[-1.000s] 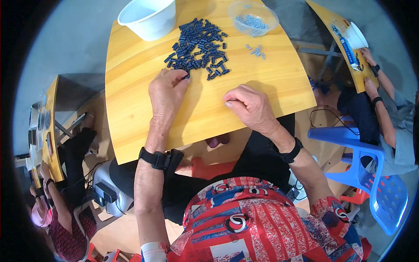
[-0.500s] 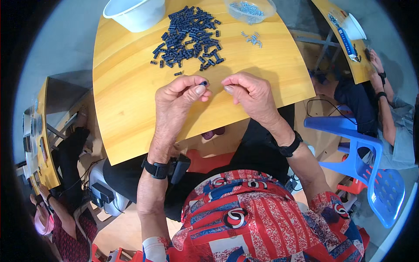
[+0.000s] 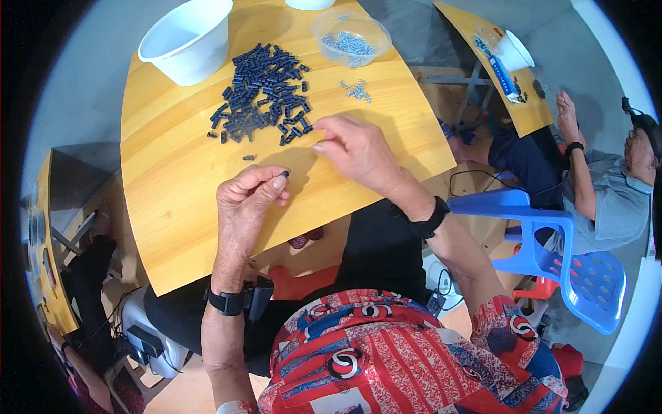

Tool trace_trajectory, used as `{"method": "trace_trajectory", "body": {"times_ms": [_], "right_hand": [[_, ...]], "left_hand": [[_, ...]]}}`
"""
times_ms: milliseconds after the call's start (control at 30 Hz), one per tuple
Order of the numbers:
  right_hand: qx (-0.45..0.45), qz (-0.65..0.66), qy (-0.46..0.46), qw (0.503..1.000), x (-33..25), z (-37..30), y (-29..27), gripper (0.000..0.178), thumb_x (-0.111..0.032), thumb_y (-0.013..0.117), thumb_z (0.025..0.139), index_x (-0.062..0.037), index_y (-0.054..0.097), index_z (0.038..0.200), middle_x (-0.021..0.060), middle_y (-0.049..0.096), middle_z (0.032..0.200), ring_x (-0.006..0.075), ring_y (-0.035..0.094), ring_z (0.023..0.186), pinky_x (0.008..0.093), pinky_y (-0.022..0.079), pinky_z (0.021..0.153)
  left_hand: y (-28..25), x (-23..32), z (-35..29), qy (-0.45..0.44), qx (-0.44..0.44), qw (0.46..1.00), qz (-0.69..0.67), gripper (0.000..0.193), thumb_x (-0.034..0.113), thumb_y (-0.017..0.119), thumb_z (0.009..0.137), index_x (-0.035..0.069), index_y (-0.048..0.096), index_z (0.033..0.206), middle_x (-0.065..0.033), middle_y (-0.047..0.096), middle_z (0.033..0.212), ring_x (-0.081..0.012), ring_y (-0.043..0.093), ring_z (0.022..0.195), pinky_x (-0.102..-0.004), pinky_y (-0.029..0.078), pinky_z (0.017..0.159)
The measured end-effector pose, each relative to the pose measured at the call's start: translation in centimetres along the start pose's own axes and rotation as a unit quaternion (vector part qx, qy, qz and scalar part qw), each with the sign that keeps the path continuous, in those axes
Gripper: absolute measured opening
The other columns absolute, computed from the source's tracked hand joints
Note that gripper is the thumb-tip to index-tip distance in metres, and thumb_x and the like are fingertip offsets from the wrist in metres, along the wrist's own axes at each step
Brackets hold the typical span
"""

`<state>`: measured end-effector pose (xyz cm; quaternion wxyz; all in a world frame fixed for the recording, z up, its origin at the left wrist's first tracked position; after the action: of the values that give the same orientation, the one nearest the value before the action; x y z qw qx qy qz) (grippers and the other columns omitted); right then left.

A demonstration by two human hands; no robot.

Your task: Assembling small blue and white plastic components on a table.

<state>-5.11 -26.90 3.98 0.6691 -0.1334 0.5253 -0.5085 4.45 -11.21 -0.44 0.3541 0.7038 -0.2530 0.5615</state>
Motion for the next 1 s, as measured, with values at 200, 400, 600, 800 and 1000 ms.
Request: {"method": "trace_trajectory", "body": {"times_ms": [200, 400, 600, 800, 1000], "right_hand": [[0.107, 0.065, 0.151, 0.981, 8.6, 0.1, -5.7, 0.014, -0.01, 0.066, 0.076, -0.0019, 0.063, 0.087, 0.0132, 0.064, 0.078, 0.0265, 0.064, 0.07, 0.0334, 0.05, 0.063], [0.071, -0.055, 0.099, 0.991, 9.7, 1.2, -6.1, 0.016, -0.01, 0.066, 0.075, -0.0026, 0.066, 0.089, 0.0132, 0.064, 0.081, 0.0247, 0.063, 0.074, 0.0342, 0.05, 0.067], [0.028, -0.123, 0.062, 0.99, 7.9, 1.0, -5.1, 0.016, -0.01, 0.064, 0.076, -0.0082, 0.068, 0.091, 0.0111, 0.062, 0.084, 0.0274, 0.062, 0.077, 0.036, 0.049, 0.069], [0.03, -0.075, -0.006, 0.997, 7.0, 1.6, -4.9, 0.018, -0.007, 0.061, 0.078, -0.0113, 0.067, 0.095, 0.0102, 0.062, 0.086, 0.0285, 0.061, 0.081, 0.0369, 0.049, 0.07], [0.03, -0.093, -0.027, 0.995, 6.8, 1.3, -4.3, 0.02, -0.005, 0.059, 0.079, -0.0099, 0.067, 0.097, 0.0112, 0.063, 0.09, 0.0288, 0.061, 0.083, 0.0351, 0.05, 0.073]], "left_hand": [[0.4, 0.2, -0.1, 0.033, -0.011, 0.999, 0.029, 0.011, 0.003, 0.063, 0.083, -0.001, 0.067, 0.093, -0.0037, 0.063, 0.079, -0.0093, 0.059, 0.066, -0.0217, 0.05, 0.062], [0.8, -0.1, 0.2, 0.04, -0.023, 0.998, 0.039, 0.01, 0.002, 0.063, 0.083, -0.001, 0.068, 0.091, -0.0027, 0.062, 0.078, -0.0088, 0.059, 0.066, -0.0211, 0.049, 0.061], [0.6, -0.1, 0.0, 0.039, -0.016, 0.998, 0.053, 0.009, 0.003, 0.064, 0.083, 0.0, 0.068, 0.09, -0.0026, 0.062, 0.077, -0.0083, 0.058, 0.065, -0.0205, 0.048, 0.059], [0.8, 0.0, 0.1, 0.057, -0.026, 0.996, 0.067, 0.008, 0.001, 0.063, 0.083, -0.001, 0.067, 0.09, -0.0028, 0.062, 0.078, -0.0086, 0.058, 0.065, -0.0204, 0.048, 0.059], [1.1, 0.2, 0.2, 0.109, -0.033, 0.985, 0.128, 0.008, -0.001, 0.063, 0.082, -0.002, 0.067, 0.089, -0.0044, 0.061, 0.076, -0.0091, 0.056, 0.063, -0.021, 0.046, 0.058]]}}
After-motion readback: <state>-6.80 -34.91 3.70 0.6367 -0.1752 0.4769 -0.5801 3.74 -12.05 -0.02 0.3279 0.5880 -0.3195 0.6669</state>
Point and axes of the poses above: each hand's wrist, its own z-axis towards the middle knuckle, its own y-axis out of the palm, x = y × z, the point moved 7 cm from there along z, towards the middle knuckle
